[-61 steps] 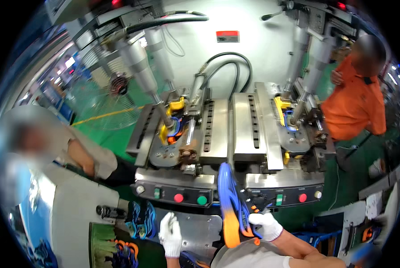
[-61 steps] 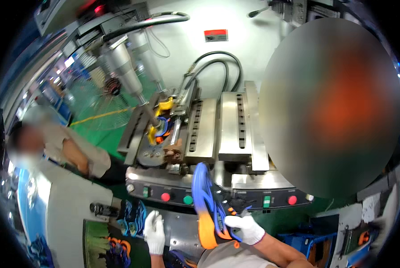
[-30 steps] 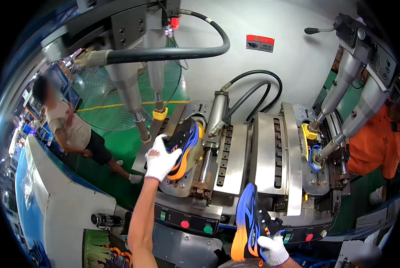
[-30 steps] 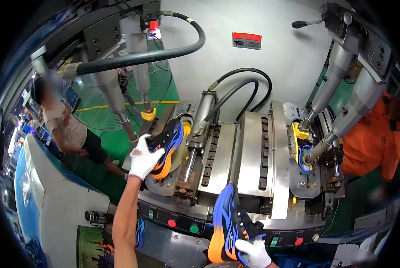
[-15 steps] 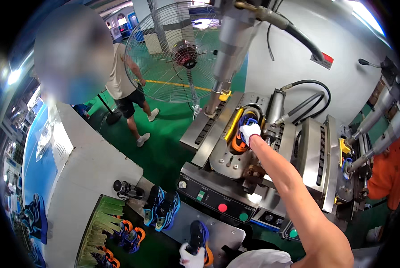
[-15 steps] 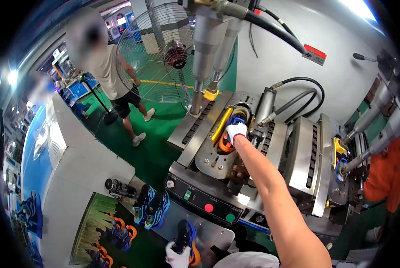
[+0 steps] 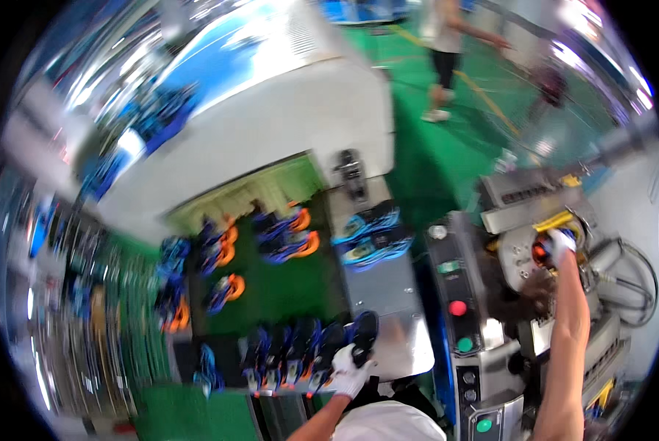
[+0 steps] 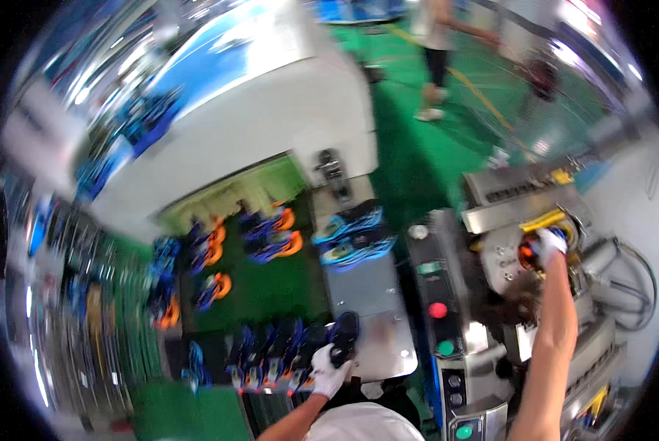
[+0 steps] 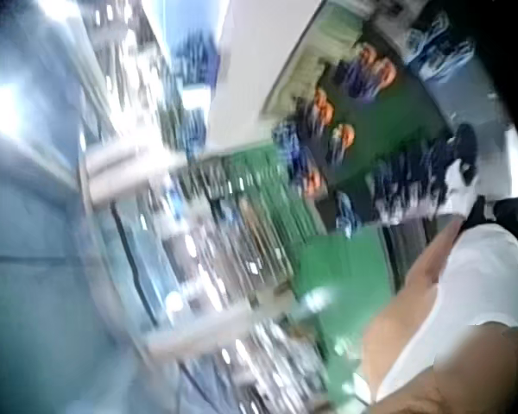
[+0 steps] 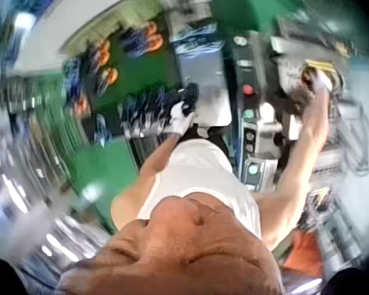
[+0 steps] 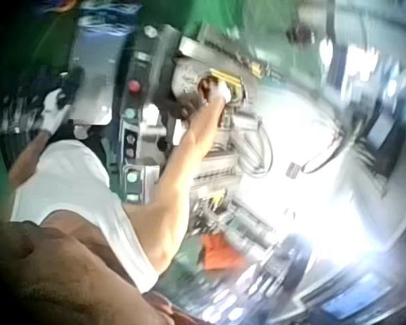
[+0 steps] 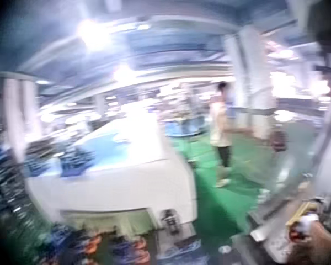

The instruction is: The person operates a lasting machine by placing sneakers one at a time onto a mounting point, then moves the mounted sneakers onto a conveyor belt.

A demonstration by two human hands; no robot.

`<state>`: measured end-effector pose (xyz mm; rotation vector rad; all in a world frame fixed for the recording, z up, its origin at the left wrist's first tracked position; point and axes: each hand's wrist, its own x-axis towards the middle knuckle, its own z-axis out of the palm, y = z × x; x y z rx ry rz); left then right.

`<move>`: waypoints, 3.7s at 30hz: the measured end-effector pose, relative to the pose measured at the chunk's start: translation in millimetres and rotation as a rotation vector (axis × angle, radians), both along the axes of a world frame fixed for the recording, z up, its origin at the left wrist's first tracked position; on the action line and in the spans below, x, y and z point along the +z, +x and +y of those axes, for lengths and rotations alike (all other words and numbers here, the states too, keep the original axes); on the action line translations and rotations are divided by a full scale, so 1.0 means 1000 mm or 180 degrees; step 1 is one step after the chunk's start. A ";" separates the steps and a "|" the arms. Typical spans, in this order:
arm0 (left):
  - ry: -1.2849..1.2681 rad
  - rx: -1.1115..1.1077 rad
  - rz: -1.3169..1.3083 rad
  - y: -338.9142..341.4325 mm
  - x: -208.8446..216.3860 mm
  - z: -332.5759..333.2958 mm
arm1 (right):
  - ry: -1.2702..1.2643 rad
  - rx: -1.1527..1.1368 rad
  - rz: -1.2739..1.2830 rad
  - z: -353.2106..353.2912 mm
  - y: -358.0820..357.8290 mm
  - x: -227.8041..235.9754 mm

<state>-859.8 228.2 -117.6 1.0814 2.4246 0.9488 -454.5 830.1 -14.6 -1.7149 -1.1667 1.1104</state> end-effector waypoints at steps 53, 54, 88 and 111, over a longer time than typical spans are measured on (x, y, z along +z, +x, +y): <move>0.1306 -0.5203 -0.1705 0.274 0.288 0.089 | 0.0868 -0.2184 0.3100 -0.755 -0.063 0.123; 0.1103 -0.5145 -0.1393 0.310 0.281 0.097 | 0.1076 -0.2392 0.3328 -0.759 -0.053 0.148; -0.1230 -0.3639 -0.1459 0.099 0.196 0.053 | -0.0434 -0.1751 -0.1958 -0.407 0.304 0.053; 0.0798 -0.1396 -0.1138 -0.011 0.026 -0.042 | 0.0951 0.0596 -0.3179 -0.538 -0.061 -0.038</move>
